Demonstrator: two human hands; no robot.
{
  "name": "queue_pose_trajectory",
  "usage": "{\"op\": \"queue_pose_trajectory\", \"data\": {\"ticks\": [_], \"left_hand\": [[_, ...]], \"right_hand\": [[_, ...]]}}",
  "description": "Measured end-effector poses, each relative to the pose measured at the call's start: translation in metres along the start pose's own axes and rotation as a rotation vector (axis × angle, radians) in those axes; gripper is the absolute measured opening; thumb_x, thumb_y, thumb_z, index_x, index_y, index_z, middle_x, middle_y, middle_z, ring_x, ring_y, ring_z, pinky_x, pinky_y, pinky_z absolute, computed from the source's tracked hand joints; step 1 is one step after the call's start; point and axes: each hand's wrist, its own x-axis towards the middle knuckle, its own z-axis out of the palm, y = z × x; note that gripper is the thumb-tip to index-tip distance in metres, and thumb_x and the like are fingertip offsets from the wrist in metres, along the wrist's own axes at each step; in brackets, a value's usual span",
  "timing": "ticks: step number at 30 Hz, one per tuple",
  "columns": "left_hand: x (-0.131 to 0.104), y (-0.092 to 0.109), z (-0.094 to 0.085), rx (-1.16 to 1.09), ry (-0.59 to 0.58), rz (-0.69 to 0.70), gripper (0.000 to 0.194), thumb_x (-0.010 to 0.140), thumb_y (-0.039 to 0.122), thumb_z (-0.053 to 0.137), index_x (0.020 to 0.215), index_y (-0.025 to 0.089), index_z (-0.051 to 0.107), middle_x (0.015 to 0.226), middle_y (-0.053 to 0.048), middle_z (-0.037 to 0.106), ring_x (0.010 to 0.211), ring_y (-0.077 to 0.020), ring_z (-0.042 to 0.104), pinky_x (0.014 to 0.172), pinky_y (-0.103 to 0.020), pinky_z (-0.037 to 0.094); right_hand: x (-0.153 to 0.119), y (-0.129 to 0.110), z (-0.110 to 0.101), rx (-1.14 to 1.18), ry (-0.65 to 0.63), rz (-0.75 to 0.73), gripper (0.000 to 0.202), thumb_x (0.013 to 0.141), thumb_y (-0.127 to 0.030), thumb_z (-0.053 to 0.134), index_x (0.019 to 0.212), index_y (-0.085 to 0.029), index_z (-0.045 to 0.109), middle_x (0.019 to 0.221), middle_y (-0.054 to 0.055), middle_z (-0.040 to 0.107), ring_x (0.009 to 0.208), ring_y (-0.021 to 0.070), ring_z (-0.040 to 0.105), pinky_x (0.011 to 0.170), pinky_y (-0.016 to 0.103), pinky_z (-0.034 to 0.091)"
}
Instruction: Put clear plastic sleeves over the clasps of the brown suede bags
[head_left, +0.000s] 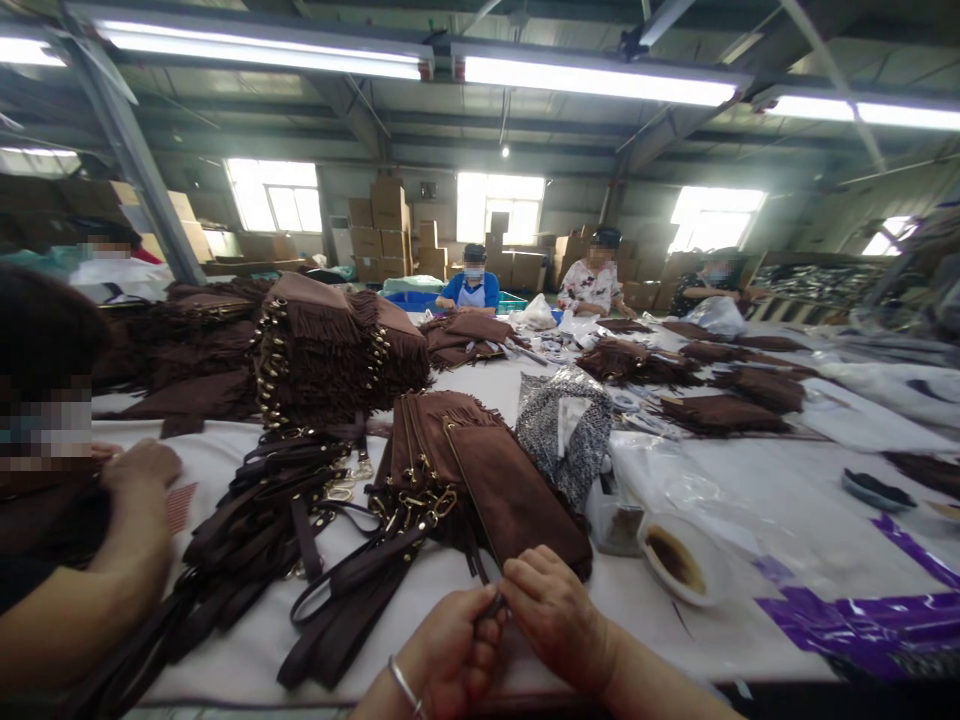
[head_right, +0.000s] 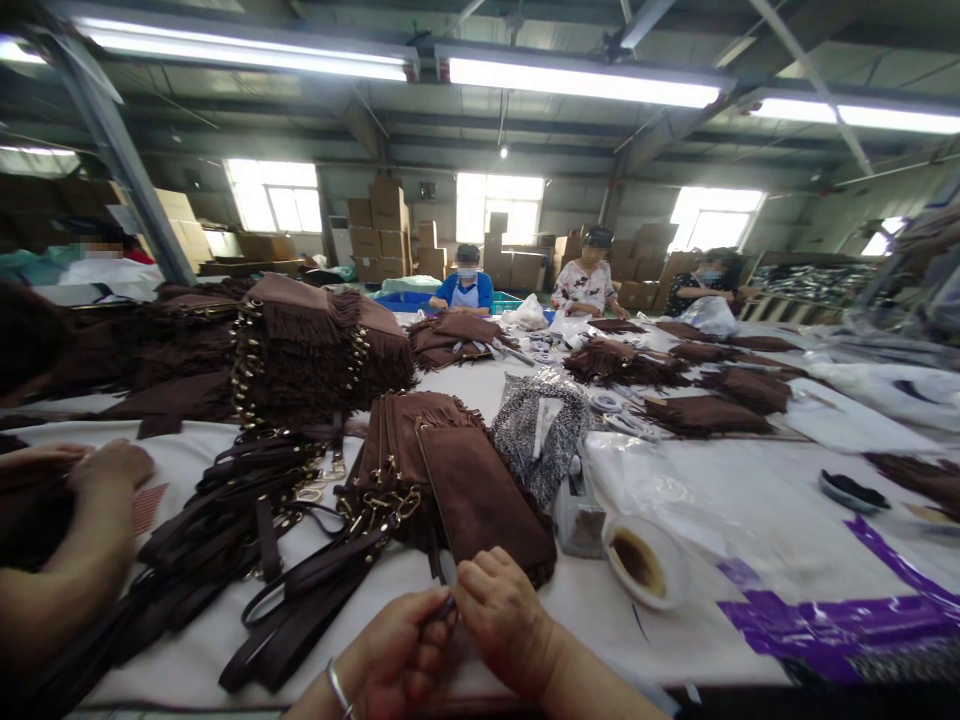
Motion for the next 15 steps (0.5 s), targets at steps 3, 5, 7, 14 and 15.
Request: {"op": "queue_pose_trajectory", "data": {"ticks": [3, 5, 7, 14, 15], "left_hand": [[0.000, -0.001, 0.004, -0.033, 0.059, 0.046, 0.027, 0.082, 0.037, 0.054, 0.064, 0.017, 0.047, 0.044, 0.011, 0.029, 0.033, -0.0020, 0.015, 0.035, -0.013, 0.005], [0.000, -0.002, 0.005, -0.037, 0.083, 0.090, 0.026, 0.078, 0.036, 0.059, 0.064, 0.018, 0.046, 0.045, 0.011, 0.031, 0.033, -0.0017, 0.017, 0.035, -0.013, 0.006], [-0.001, -0.004, 0.005, -0.014, 0.091, 0.116, 0.027, 0.075, 0.037, 0.061, 0.064, 0.018, 0.045, 0.047, 0.011, 0.032, 0.034, -0.0012, 0.017, 0.036, -0.013, 0.006], [0.003, -0.007, 0.004, 0.159, 0.116, 0.219, 0.033, 0.068, 0.046, 0.065, 0.068, 0.018, 0.049, 0.050, 0.011, 0.031, 0.038, -0.0022, 0.018, 0.039, -0.017, 0.005], [0.004, -0.007, 0.003, 0.167, 0.107, 0.221, 0.034, 0.067, 0.048, 0.066, 0.068, 0.019, 0.048, 0.051, 0.011, 0.030, 0.038, -0.0023, 0.018, 0.039, -0.017, 0.005]], "right_hand": [[-0.006, -0.005, -0.004, 0.042, -0.043, 0.025, 0.015, 0.091, -0.018, 0.047, 0.094, -0.018, 0.062, 0.090, 0.008, 0.063, 0.082, 0.0222, 0.051, 0.074, 0.038, 0.038], [-0.011, -0.012, -0.006, 0.053, -0.009, 0.058, 0.026, 0.089, -0.015, 0.047, 0.111, -0.016, 0.061, 0.102, 0.011, 0.064, 0.090, 0.0246, 0.053, 0.079, 0.039, 0.042], [-0.017, -0.019, -0.008, 0.068, 0.060, 0.098, 0.036, 0.087, -0.011, 0.046, 0.120, -0.016, 0.059, 0.110, 0.012, 0.064, 0.097, 0.0258, 0.055, 0.082, 0.040, 0.045], [-0.038, 0.008, -0.048, 0.086, 0.282, 0.324, 0.029, 0.088, -0.014, 0.050, 0.113, -0.022, 0.064, 0.113, 0.013, 0.065, 0.106, 0.0262, 0.059, 0.090, 0.042, 0.048], [-0.041, 0.024, -0.060, 0.077, 0.321, 0.396, 0.023, 0.089, -0.018, 0.051, 0.108, -0.021, 0.065, 0.108, 0.012, 0.066, 0.102, 0.0255, 0.061, 0.088, 0.040, 0.049]]}}
